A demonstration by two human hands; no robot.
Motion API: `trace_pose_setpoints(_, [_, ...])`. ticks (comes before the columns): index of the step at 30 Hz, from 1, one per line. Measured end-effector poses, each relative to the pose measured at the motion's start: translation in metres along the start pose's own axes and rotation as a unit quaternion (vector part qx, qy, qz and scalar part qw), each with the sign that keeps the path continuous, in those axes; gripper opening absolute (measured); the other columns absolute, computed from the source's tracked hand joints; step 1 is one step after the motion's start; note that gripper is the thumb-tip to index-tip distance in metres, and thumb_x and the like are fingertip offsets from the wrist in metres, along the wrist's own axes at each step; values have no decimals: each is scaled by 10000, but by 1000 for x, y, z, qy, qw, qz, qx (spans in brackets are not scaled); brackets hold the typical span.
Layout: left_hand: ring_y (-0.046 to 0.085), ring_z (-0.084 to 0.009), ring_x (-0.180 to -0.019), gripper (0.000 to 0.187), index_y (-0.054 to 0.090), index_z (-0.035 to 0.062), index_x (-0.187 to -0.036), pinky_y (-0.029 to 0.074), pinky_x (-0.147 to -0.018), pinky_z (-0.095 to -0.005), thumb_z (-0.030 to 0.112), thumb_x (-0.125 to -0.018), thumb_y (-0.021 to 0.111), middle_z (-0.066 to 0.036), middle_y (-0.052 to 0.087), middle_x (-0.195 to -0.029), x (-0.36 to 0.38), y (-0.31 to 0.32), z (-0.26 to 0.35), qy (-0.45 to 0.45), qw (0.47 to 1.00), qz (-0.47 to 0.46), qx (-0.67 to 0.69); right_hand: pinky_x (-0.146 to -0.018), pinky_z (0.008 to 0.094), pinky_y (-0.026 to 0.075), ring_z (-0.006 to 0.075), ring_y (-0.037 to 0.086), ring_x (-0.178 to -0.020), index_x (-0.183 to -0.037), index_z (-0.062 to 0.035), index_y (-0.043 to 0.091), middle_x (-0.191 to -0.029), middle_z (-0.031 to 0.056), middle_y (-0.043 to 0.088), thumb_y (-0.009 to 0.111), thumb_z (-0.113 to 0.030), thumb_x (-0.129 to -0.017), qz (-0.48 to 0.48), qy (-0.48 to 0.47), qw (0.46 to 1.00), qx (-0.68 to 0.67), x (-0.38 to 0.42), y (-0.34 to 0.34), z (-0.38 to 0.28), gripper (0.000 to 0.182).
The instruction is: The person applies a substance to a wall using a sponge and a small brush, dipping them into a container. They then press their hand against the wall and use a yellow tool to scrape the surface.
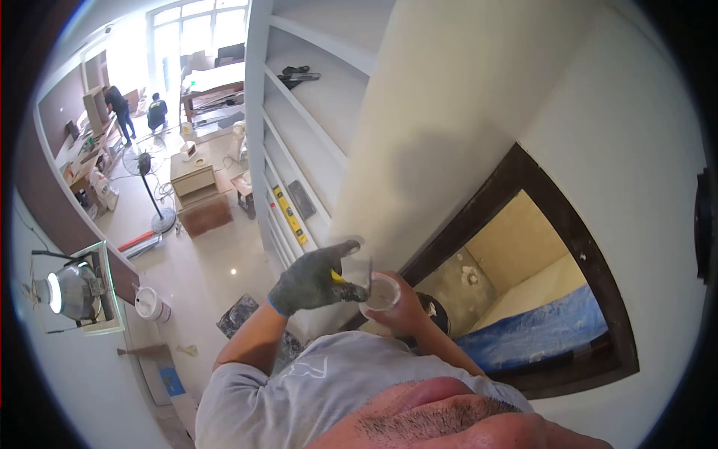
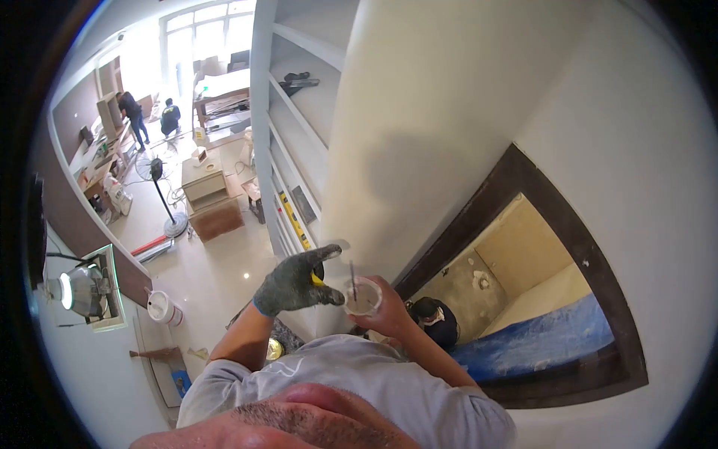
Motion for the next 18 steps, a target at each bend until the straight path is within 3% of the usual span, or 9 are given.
trace_pose_setpoints(1, [655, -233, -797, 644, 655, 57, -1317, 538, -764, -372, 311, -772, 886, -131, 676, -900, 5, 5, 3, 24, 999, 38, -4, -1007, 386, 487, 281, 635, -1148, -1339, -52, 537, -1241, 152, 629, 910, -283, -703, -15, 3, 1000, -1, -6, 4, -10, 773])
trace_pose_setpoints(4, [667, -302, -833, 470, 717, 77, -1224, 545, -772, -407, 246, -802, 839, -158, 686, -909, 5, 17, -10, 77, 991, 48, -100, -1009, 403, 473, 308, 615, -1146, -1315, -56, 545, -1207, 158, 608, 912, -307, -692, -33, -19, 999, 4, -17, 16, -16, 766])
trace_pose_setpoints(5, [664, -340, -875, 357, 745, 89, -1168, 547, -793, -430, 187, -828, 790, -177, 690, -916, 7, 18, -12, 48, 993, 49, -97, -1014, 405, 468, 310, 608, -1149, -1318, -55, 543, -1202, 157, 602, 910, -308, -694, -35, -22, 999, 8, -19, 21, -15, 768])
trace_pose_setpoints(10, [661, -314, -883, 308, 756, 89, -1129, 545, -814, -412, 159, -830, 776, -159, 698, -915, 16, 19, -22, 48, 994, 63, -74, -1024, 412, 461, 317, 582, -1176, -1328, -53, 539, -1226, 151, 583, 896, -299, -706, -53, -27, 998, 27, -21, 33, -24, 758])
trace_pose_setpoints(14, [658, -311, -893, 256, 759, 83, -1096, 546, -810, -403, 132, -846, 750, -155, 699, -944, 15, 25, -39, 75, 993, 43, -76, -990, 393, 484, 273, 626, -1125, -1318, -78, 549, -1186, 129, 613, 945, -273, -661, -24, -65, 997, 37, -17, 39, -21, 792])
trace_pose_setpoints(18, [676, -314, -897, 195, 729, 58, -1080, 547, -815, -399, 127, -900, 700, -159, 700, -968, 15, 15, -29, 12, 998, 58, -10, -998, 390, 484, 258, 625, -1133, -1329, -80, 548, -1197, 118, 616, 944, -257, -671, -12, -50, 999, 4, -19, 35, -19, 789])
Point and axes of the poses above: each hand's wrist, its own x-axis away from the middle knuckle, its own y-axis out of the palm, z = x × y, the point moved 5 cm from there along -x, towards the middle knuckle
